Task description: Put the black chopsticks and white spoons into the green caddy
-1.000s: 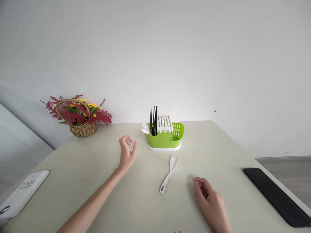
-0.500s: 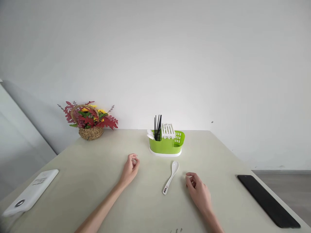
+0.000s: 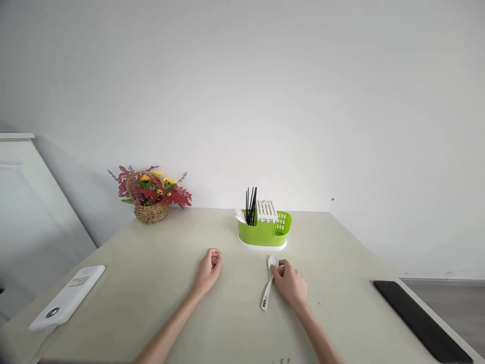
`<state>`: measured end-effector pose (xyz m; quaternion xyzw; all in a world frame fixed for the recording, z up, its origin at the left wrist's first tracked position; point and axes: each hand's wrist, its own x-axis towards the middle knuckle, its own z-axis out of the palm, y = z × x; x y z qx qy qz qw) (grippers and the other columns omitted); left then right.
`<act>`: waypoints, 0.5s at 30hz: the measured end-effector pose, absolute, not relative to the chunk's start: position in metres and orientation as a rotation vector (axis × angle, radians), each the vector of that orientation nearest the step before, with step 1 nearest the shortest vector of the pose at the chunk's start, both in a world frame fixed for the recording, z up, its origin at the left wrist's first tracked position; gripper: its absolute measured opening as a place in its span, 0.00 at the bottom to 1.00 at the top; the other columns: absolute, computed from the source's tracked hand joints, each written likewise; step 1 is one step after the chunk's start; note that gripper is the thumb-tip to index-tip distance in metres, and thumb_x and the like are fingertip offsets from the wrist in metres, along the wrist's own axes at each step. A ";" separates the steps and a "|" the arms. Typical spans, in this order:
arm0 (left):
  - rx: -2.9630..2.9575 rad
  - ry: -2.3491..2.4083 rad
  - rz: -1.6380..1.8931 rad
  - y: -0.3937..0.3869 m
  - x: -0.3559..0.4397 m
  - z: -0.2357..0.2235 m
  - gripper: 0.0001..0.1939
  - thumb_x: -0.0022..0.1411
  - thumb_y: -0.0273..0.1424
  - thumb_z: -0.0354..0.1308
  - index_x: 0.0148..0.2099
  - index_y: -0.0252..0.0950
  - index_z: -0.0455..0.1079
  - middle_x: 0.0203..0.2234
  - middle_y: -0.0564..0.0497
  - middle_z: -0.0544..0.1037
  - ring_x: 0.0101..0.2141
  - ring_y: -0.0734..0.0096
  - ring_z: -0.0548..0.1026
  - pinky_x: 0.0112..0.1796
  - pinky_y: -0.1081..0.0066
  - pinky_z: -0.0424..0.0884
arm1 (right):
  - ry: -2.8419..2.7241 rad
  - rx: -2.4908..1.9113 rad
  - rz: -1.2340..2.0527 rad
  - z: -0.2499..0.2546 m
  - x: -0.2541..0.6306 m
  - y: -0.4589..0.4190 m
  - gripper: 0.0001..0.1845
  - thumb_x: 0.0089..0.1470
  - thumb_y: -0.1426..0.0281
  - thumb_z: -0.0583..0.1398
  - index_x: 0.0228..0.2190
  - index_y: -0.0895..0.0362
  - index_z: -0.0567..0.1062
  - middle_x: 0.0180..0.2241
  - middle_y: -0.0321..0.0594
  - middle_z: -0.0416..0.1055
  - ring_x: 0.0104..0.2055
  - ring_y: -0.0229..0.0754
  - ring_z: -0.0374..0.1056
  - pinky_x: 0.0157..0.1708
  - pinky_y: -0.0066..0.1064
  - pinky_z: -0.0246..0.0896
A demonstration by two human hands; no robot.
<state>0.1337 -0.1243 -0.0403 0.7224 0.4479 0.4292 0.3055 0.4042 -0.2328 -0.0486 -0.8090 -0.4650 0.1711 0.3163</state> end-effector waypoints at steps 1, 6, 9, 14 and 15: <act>1.915 1.182 1.133 -0.124 0.133 -0.041 0.09 0.68 0.38 0.51 0.45 0.40 0.64 0.34 0.52 0.76 0.27 0.70 0.73 0.34 0.68 0.70 | -1.232 -2.142 0.439 -0.049 0.401 -0.231 0.21 0.61 0.47 0.52 0.38 0.49 0.74 0.31 0.37 0.78 0.34 0.49 0.73 0.30 0.34 0.55; 1.917 1.164 1.131 -0.124 0.131 -0.044 0.09 0.68 0.38 0.51 0.46 0.39 0.64 0.34 0.51 0.76 0.28 0.70 0.74 0.34 0.68 0.69 | -1.298 -2.160 0.392 -0.049 0.390 -0.226 0.20 0.64 0.49 0.50 0.34 0.49 0.72 0.34 0.39 0.79 0.34 0.48 0.73 0.30 0.34 0.52; 1.896 1.171 1.133 -0.125 0.131 -0.046 0.10 0.68 0.39 0.51 0.46 0.39 0.65 0.33 0.52 0.75 0.28 0.70 0.73 0.34 0.69 0.69 | -1.326 -2.154 0.373 -0.051 0.387 -0.226 0.21 0.65 0.50 0.48 0.33 0.49 0.71 0.32 0.38 0.78 0.33 0.47 0.72 0.29 0.33 0.50; 1.894 1.168 1.123 -0.124 0.131 -0.048 0.10 0.68 0.38 0.51 0.46 0.39 0.65 0.32 0.52 0.74 0.27 0.71 0.71 0.32 0.71 0.67 | -1.335 -2.121 0.358 -0.058 0.388 -0.229 0.21 0.66 0.51 0.48 0.32 0.49 0.71 0.31 0.38 0.78 0.31 0.46 0.71 0.29 0.32 0.48; 1.894 1.163 1.125 -0.124 0.131 -0.048 0.10 0.68 0.38 0.51 0.46 0.39 0.65 0.32 0.52 0.74 0.27 0.71 0.71 0.32 0.71 0.67 | -1.334 -2.109 0.359 -0.059 0.389 -0.230 0.21 0.66 0.51 0.48 0.32 0.49 0.70 0.31 0.38 0.77 0.31 0.46 0.70 0.29 0.32 0.48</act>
